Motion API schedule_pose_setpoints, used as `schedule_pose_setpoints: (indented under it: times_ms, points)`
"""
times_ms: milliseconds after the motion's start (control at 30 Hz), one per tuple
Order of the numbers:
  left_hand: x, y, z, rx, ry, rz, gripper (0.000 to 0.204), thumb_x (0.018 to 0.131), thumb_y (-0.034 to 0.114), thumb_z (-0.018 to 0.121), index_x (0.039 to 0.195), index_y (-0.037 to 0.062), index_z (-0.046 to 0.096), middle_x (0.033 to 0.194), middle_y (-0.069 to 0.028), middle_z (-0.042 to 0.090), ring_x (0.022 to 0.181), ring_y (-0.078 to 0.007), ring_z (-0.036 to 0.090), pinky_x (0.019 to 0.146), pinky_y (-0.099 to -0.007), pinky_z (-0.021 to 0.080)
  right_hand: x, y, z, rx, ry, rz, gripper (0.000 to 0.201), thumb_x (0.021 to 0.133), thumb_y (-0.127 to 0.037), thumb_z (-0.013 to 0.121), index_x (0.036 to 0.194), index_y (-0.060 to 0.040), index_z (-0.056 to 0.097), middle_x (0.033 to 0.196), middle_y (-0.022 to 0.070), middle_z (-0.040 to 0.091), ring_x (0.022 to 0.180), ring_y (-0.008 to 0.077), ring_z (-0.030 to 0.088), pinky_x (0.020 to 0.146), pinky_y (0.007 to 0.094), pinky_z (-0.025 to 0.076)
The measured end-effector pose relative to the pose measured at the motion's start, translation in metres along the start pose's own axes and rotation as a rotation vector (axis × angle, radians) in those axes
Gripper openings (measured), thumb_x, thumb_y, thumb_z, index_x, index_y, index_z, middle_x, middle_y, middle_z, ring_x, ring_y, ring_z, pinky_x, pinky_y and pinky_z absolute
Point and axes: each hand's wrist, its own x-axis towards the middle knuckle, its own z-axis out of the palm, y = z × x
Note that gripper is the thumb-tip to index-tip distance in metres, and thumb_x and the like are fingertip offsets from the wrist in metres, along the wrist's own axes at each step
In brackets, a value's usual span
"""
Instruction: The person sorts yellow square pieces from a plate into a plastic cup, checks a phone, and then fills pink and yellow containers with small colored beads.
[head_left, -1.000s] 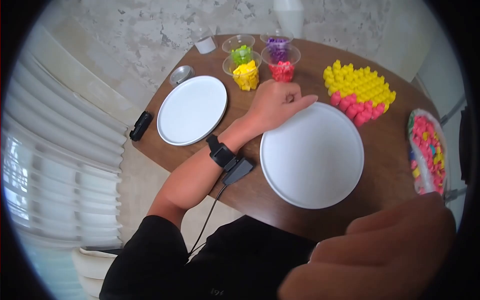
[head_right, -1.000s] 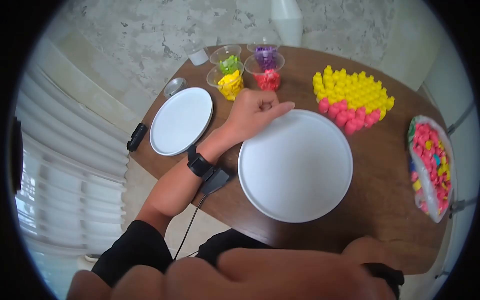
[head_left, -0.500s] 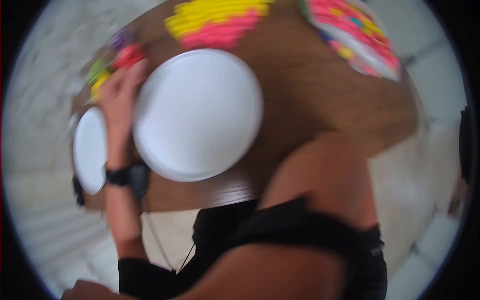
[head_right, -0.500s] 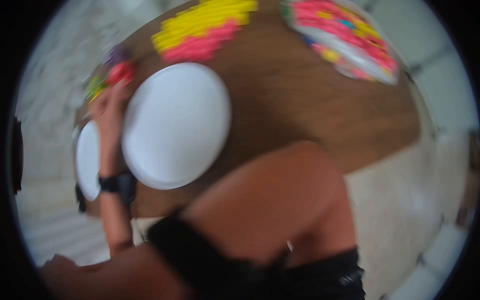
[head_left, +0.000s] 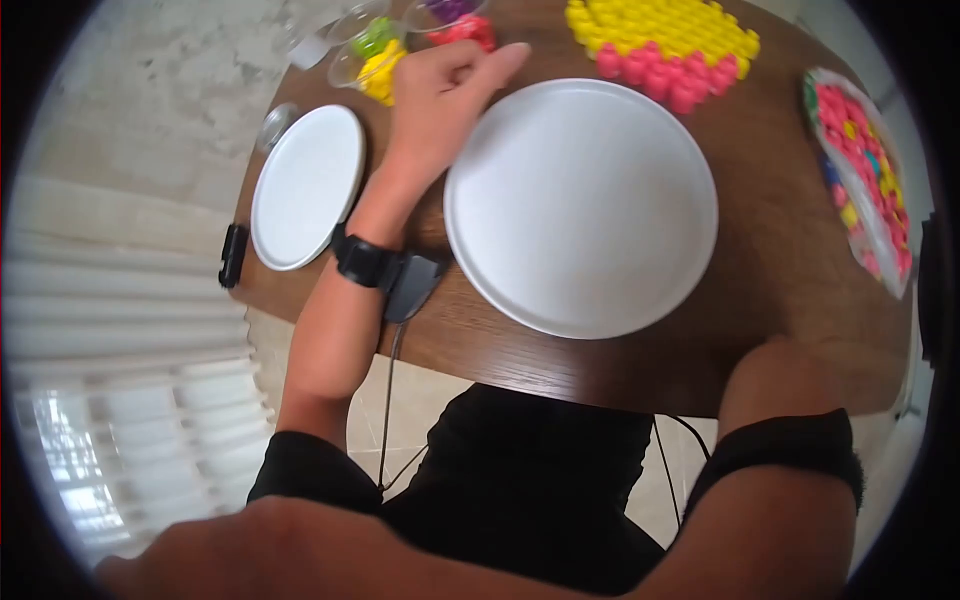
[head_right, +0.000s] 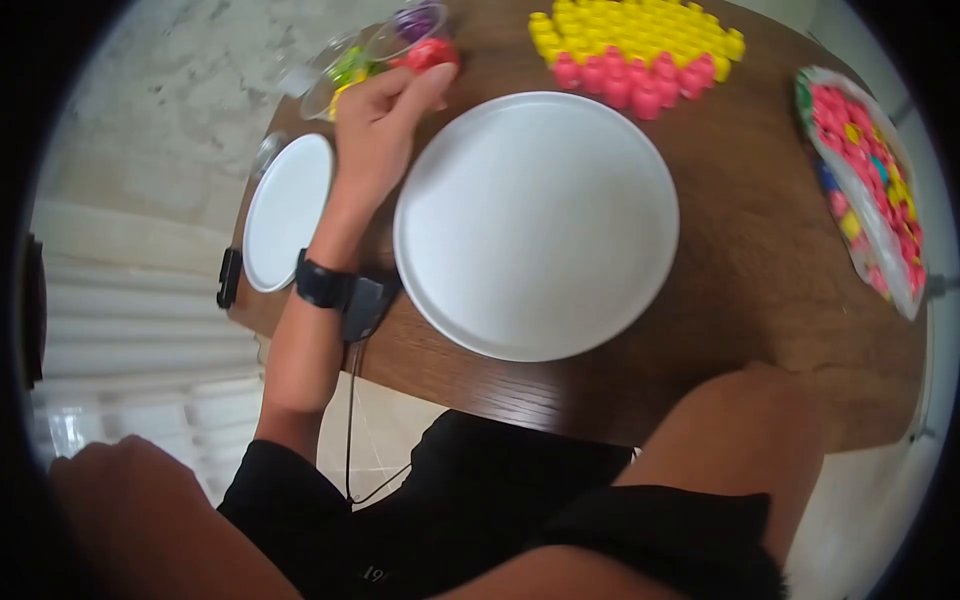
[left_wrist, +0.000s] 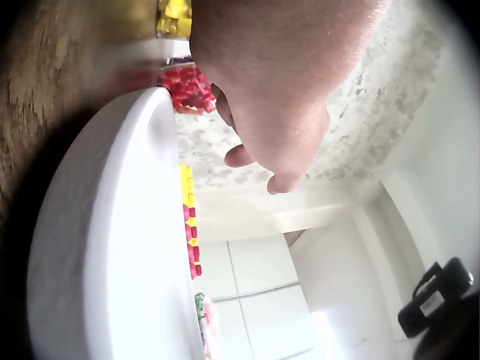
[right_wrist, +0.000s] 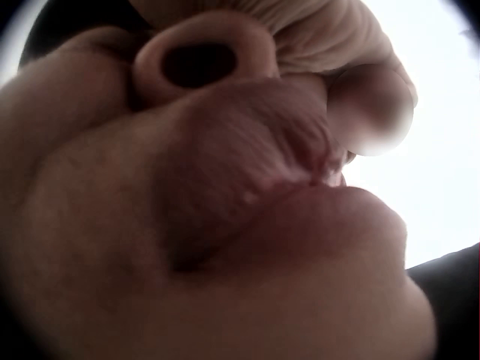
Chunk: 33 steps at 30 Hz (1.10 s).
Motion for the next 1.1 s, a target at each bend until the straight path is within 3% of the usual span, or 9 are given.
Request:
schedule_pose_setpoints:
  times_ms: [100, 300, 633, 733, 800, 833, 867, 900, 1100]
  points:
    - [-0.001, 0.012, 0.0, 0.046, -0.057, -0.052, 0.04, 0.098, 0.033, 0.076, 0.074, 0.0017, 0.073, 0.059, 0.006, 0.052, 0.058, -0.0029, 0.042, 0.052, -0.0259, 0.031, 0.017, -0.003, -0.006, 0.005, -0.038, -0.099, 0.036, 0.074, -0.011, 0.086, 0.063, -0.0043, 0.052, 0.061, 0.0092, 0.053, 0.051, 0.0198, 0.053, 0.047, 0.0315, 0.035]
    - [-0.004, 0.031, 0.001, 0.068, 0.02, -0.022, 0.04, 0.087, 0.037, 0.083, 0.067, 0.0039, 0.071, 0.058, -0.0128, 0.063, 0.052, -0.0289, 0.063, 0.052, -0.0389, 0.047, 0.046, -0.03, 0.003, 0.052, -0.06, -0.361, 0.037, 0.073, -0.007, 0.087, 0.062, -0.0043, 0.051, 0.058, 0.0092, 0.052, 0.048, 0.0207, 0.052, 0.046, 0.0317, 0.034]
    - [-0.009, 0.027, 0.002, 0.012, 0.217, 0.169, 0.036, 0.081, 0.03, 0.083, 0.064, 0.0028, 0.067, 0.059, -0.0139, 0.064, 0.054, -0.0326, 0.064, 0.054, -0.0411, 0.048, 0.072, -0.107, 0.024, -0.011, -0.16, -0.636, 0.039, 0.072, -0.001, 0.088, 0.061, -0.0043, 0.05, 0.054, 0.0093, 0.05, 0.043, 0.0222, 0.051, 0.043, 0.0321, 0.034]
    - [-0.008, 0.027, -0.001, -0.006, 0.122, 0.111, 0.038, 0.083, 0.033, 0.081, 0.064, 0.0031, 0.067, 0.063, -0.0128, 0.066, 0.061, -0.0331, 0.068, 0.062, -0.0423, 0.052, 0.075, -0.107, -0.018, -0.309, -0.435, -0.321, 0.036, 0.081, -0.028, 0.078, 0.067, -0.0077, 0.052, 0.075, 0.0061, 0.058, 0.071, 0.0146, 0.052, 0.067, 0.0314, 0.039]
    - [-0.007, 0.03, -0.001, -0.012, 0.133, 0.148, 0.038, 0.083, 0.034, 0.081, 0.065, 0.0031, 0.068, 0.063, -0.0128, 0.066, 0.061, -0.0332, 0.067, 0.061, -0.0425, 0.052, 0.071, -0.078, 0.048, -0.138, 0.221, -0.542, 0.036, 0.08, -0.02, 0.083, 0.064, -0.0013, 0.058, 0.056, 0.0054, 0.057, 0.054, 0.0155, 0.06, 0.055, 0.0264, 0.04]
    - [-0.008, 0.029, -0.002, 0.021, 0.125, 0.146, 0.039, 0.084, 0.035, 0.081, 0.065, 0.0031, 0.068, 0.063, -0.0128, 0.066, 0.06, -0.0332, 0.067, 0.061, -0.0428, 0.051, 0.064, -0.119, 0.058, -0.295, 0.216, -0.055, 0.025, 0.082, -0.015, 0.078, 0.074, -0.0035, 0.058, 0.074, 0.002, 0.052, 0.079, 0.0171, 0.046, 0.083, 0.0349, 0.036]
    - [-0.008, 0.03, -0.004, -0.006, 0.133, 0.168, 0.039, 0.084, 0.035, 0.081, 0.065, 0.0031, 0.068, 0.063, -0.0128, 0.066, 0.06, -0.0332, 0.067, 0.061, -0.0428, 0.051, 0.076, -0.119, 0.062, -0.3, 0.194, -0.041, 0.028, 0.082, -0.01, 0.078, 0.073, -0.0017, 0.053, 0.069, -0.0001, 0.047, 0.072, 0.0154, 0.043, 0.074, 0.0339, 0.035]
    - [-0.009, 0.03, -0.005, -0.019, 0.135, 0.137, 0.039, 0.084, 0.036, 0.081, 0.066, 0.0034, 0.068, 0.063, -0.0129, 0.066, 0.06, -0.0329, 0.066, 0.06, -0.0428, 0.051, 0.093, -0.099, 0.072, -0.194, 0.313, -0.279, 0.034, 0.086, -0.008, 0.078, 0.066, 0.0, 0.051, 0.054, 0.0028, 0.043, 0.052, 0.0108, 0.038, 0.051, 0.0323, 0.028]
    - [-0.008, 0.049, -0.02, 0.029, 0.055, 0.148, 0.04, 0.087, 0.04, 0.079, 0.071, 0.0043, 0.071, 0.063, -0.0138, 0.066, 0.06, -0.0321, 0.066, 0.059, -0.0421, 0.051, 0.161, 0.014, 0.045, 0.037, 0.743, -0.315, 0.043, 0.094, -0.011, 0.075, 0.065, -0.0043, 0.045, 0.062, -0.0068, 0.039, 0.06, 0.0042, 0.034, 0.053, 0.0298, 0.026]
